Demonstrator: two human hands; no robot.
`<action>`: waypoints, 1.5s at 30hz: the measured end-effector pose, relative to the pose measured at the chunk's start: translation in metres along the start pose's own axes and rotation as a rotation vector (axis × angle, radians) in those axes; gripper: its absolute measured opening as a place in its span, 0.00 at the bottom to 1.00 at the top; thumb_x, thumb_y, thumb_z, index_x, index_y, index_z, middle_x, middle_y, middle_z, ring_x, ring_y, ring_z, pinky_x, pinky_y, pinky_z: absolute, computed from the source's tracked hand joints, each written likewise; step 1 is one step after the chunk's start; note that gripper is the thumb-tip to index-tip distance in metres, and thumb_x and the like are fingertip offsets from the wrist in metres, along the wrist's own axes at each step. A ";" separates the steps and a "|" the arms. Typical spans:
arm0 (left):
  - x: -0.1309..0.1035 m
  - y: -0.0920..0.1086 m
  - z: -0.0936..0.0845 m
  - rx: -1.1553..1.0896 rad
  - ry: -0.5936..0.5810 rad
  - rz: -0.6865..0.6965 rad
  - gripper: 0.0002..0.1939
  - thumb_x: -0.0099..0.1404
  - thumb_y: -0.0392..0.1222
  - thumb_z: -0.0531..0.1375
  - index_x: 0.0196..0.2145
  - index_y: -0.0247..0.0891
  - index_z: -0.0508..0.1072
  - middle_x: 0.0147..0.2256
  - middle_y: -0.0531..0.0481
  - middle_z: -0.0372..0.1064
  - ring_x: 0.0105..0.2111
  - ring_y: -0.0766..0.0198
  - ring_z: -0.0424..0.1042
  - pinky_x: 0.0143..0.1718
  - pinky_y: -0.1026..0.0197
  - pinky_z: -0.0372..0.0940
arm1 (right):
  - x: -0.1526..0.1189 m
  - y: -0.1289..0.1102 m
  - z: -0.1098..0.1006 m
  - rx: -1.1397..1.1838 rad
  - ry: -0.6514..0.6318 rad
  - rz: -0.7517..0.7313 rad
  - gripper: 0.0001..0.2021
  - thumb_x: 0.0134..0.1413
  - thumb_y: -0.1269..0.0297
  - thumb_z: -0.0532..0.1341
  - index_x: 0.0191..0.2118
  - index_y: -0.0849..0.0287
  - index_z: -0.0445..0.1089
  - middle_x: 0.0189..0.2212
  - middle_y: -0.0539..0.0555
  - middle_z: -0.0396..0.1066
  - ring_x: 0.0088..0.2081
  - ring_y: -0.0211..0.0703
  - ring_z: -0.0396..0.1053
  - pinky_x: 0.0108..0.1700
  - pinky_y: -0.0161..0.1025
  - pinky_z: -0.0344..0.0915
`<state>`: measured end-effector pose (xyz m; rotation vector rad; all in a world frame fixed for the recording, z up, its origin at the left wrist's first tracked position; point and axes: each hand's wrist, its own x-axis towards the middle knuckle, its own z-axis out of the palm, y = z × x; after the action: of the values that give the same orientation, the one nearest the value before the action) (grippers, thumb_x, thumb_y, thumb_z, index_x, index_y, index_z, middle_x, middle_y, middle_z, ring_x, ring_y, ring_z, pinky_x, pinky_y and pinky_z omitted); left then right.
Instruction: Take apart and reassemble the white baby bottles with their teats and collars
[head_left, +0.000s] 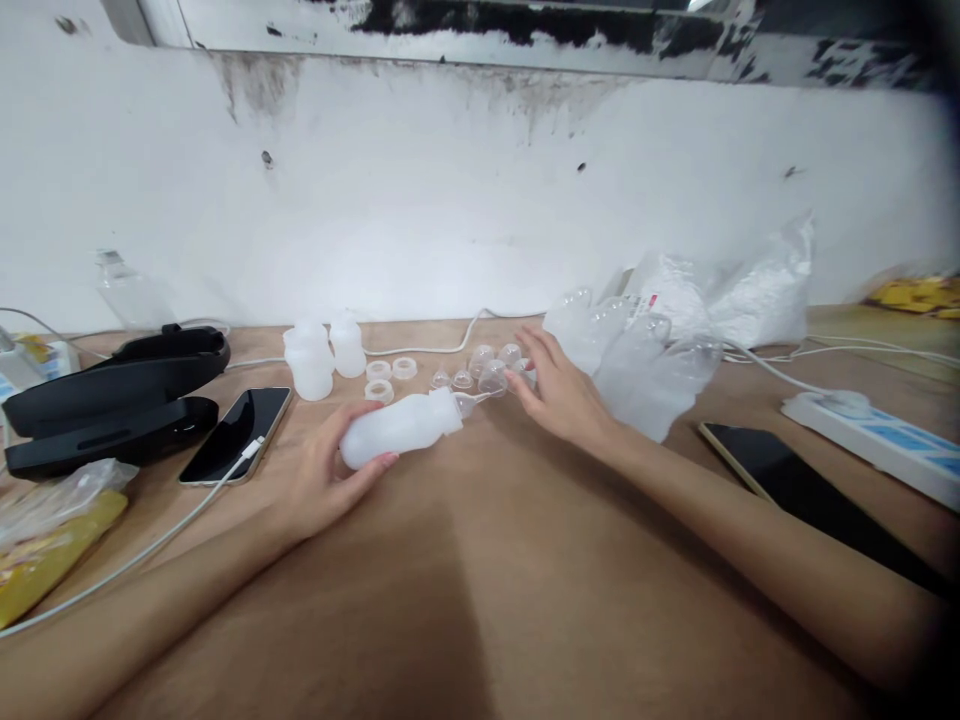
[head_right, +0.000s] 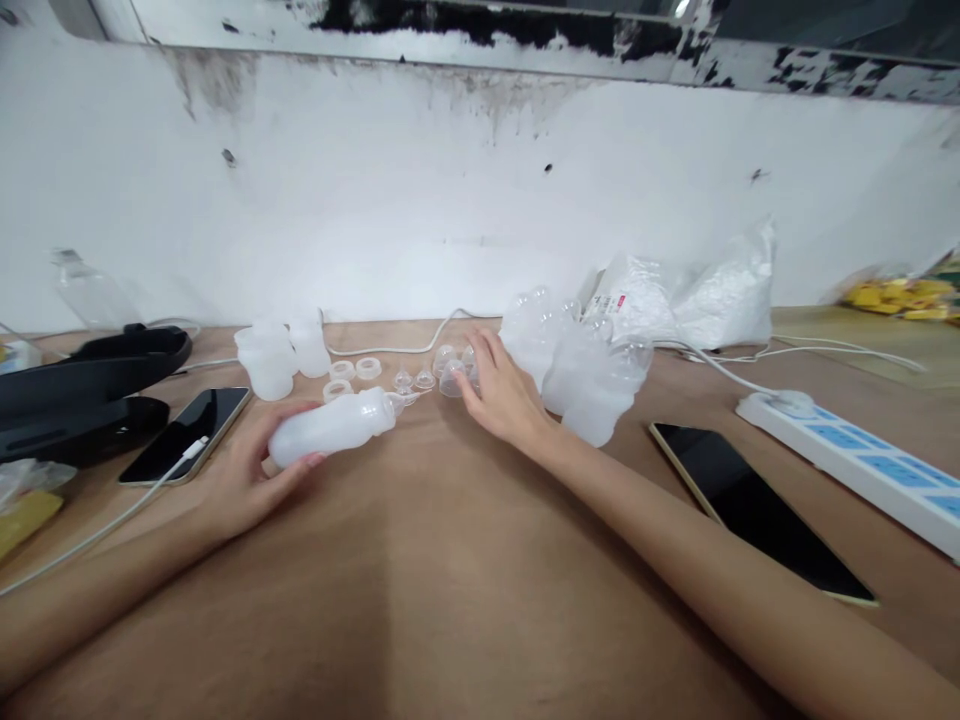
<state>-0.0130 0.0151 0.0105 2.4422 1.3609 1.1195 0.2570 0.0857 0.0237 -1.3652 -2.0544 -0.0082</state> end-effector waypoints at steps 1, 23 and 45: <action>0.000 0.000 0.000 -0.006 0.000 -0.011 0.18 0.59 0.45 0.53 0.46 0.37 0.59 0.45 0.44 0.64 0.44 0.55 0.65 0.43 0.53 0.62 | 0.002 0.006 0.002 -0.147 -0.001 0.032 0.26 0.55 0.58 0.48 0.57 0.66 0.49 0.58 0.65 0.45 0.53 0.59 0.56 0.49 0.52 0.58; 0.005 -0.025 0.012 -0.766 0.072 -0.478 0.20 0.58 0.52 0.52 0.41 0.34 0.67 0.19 0.57 0.59 0.14 0.71 0.57 0.12 0.70 0.50 | -0.025 -0.036 0.011 1.318 -0.201 0.334 0.11 0.52 0.60 0.53 0.42 0.57 0.60 0.36 0.53 0.62 0.28 0.35 0.64 0.26 0.33 0.59; 0.006 -0.010 0.002 -0.359 -0.028 -0.379 0.20 0.57 0.54 0.52 0.40 0.36 0.68 0.35 0.49 0.68 0.32 0.60 0.67 0.27 0.63 0.63 | -0.035 -0.033 0.026 1.616 -0.219 0.417 0.10 0.49 0.67 0.58 0.39 0.55 0.62 0.35 0.51 0.66 0.32 0.37 0.66 0.30 0.34 0.59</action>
<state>-0.0170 0.0261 0.0081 1.8499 1.3940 1.1113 0.2245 0.0515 -0.0037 -0.6152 -1.1068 1.6126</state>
